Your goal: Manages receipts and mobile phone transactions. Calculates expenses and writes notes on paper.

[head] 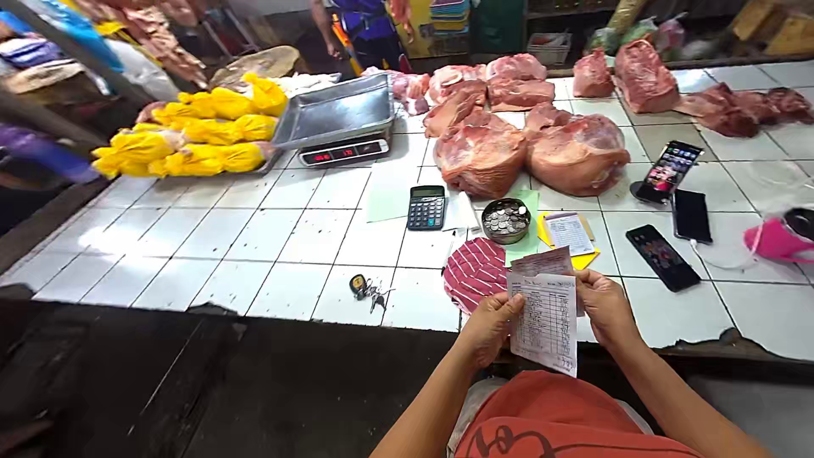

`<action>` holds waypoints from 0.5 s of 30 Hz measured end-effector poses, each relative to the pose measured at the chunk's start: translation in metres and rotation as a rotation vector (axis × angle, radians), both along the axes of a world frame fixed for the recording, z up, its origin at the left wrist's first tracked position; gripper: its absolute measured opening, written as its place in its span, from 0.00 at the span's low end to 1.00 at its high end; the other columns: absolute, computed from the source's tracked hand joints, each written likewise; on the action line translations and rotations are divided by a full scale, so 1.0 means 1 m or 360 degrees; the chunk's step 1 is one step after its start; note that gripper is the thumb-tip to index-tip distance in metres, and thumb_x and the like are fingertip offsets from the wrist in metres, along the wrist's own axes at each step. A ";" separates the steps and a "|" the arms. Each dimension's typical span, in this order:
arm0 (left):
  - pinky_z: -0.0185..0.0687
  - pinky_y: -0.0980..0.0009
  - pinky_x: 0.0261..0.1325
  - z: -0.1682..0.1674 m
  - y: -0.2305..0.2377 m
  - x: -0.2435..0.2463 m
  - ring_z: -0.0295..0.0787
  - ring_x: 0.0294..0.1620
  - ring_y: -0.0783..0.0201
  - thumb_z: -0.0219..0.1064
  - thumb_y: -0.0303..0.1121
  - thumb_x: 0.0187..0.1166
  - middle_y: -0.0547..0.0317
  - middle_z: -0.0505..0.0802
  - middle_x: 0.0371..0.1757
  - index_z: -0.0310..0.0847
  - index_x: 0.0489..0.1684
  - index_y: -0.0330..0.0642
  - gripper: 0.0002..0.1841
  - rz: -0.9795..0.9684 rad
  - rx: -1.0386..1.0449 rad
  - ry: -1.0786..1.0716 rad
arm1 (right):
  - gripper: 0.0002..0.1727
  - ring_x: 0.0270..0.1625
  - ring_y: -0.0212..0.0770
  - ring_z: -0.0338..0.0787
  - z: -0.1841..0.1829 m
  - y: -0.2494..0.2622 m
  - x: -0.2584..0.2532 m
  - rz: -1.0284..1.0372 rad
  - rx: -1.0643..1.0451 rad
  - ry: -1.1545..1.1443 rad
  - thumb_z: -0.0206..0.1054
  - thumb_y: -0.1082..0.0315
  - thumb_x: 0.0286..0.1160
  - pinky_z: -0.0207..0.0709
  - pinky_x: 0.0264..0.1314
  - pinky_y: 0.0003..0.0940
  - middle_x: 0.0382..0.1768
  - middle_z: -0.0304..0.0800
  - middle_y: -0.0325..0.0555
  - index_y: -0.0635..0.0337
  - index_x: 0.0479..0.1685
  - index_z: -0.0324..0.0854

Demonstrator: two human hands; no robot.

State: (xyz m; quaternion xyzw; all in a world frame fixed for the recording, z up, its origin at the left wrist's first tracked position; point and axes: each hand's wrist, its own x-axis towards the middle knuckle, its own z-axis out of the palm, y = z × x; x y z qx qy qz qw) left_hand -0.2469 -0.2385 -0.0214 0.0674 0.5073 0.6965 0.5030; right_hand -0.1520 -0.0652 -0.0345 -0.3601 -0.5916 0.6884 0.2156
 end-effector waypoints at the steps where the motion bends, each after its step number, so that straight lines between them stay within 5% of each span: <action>1: 0.91 0.67 0.55 -0.001 0.003 0.000 0.95 0.44 0.67 0.49 0.28 0.93 0.60 0.96 0.42 0.81 0.51 0.37 0.13 0.0013 0.0011 0.0016 | 0.06 0.23 0.22 0.86 0.000 -0.004 0.000 -0.0020 0.0043 -0.0005 0.68 0.77 0.79 0.82 0.30 0.18 0.22 0.89 0.33 0.64 0.33 0.84; 9: 0.92 0.70 0.47 -0.003 0.011 -0.006 0.94 0.36 0.69 0.54 0.26 0.90 0.59 0.95 0.35 0.85 0.47 0.32 0.11 0.0206 -0.0092 0.0281 | 0.09 0.27 0.20 0.89 0.002 -0.021 0.006 0.0058 0.0188 -0.0063 0.61 0.76 0.84 0.85 0.36 0.18 0.25 0.91 0.33 0.65 0.37 0.86; 11: 0.92 0.71 0.44 -0.004 0.013 -0.003 0.94 0.33 0.69 0.57 0.26 0.89 0.59 0.95 0.32 0.85 0.43 0.32 0.11 0.0268 -0.0107 0.0320 | 0.08 0.32 0.21 0.90 0.000 -0.023 0.007 0.0060 0.0313 -0.0033 0.61 0.75 0.84 0.86 0.39 0.19 0.32 0.93 0.36 0.67 0.51 0.84; 13: 0.92 0.71 0.41 -0.005 0.015 0.001 0.94 0.31 0.69 0.58 0.25 0.88 0.58 0.95 0.31 0.86 0.42 0.32 0.10 0.0342 -0.0107 0.0325 | 0.22 0.35 0.24 0.91 -0.002 -0.023 0.012 0.0022 0.0543 0.0072 0.66 0.76 0.78 0.86 0.40 0.21 0.45 0.93 0.43 0.72 0.71 0.71; 15: 0.92 0.70 0.41 -0.002 0.018 0.006 0.94 0.30 0.69 0.59 0.25 0.87 0.57 0.95 0.30 0.87 0.39 0.32 0.10 0.0418 -0.0107 0.0315 | 0.22 0.34 0.21 0.90 -0.002 -0.022 0.019 -0.0028 0.0769 0.0178 0.70 0.72 0.76 0.86 0.37 0.16 0.48 0.91 0.43 0.72 0.65 0.72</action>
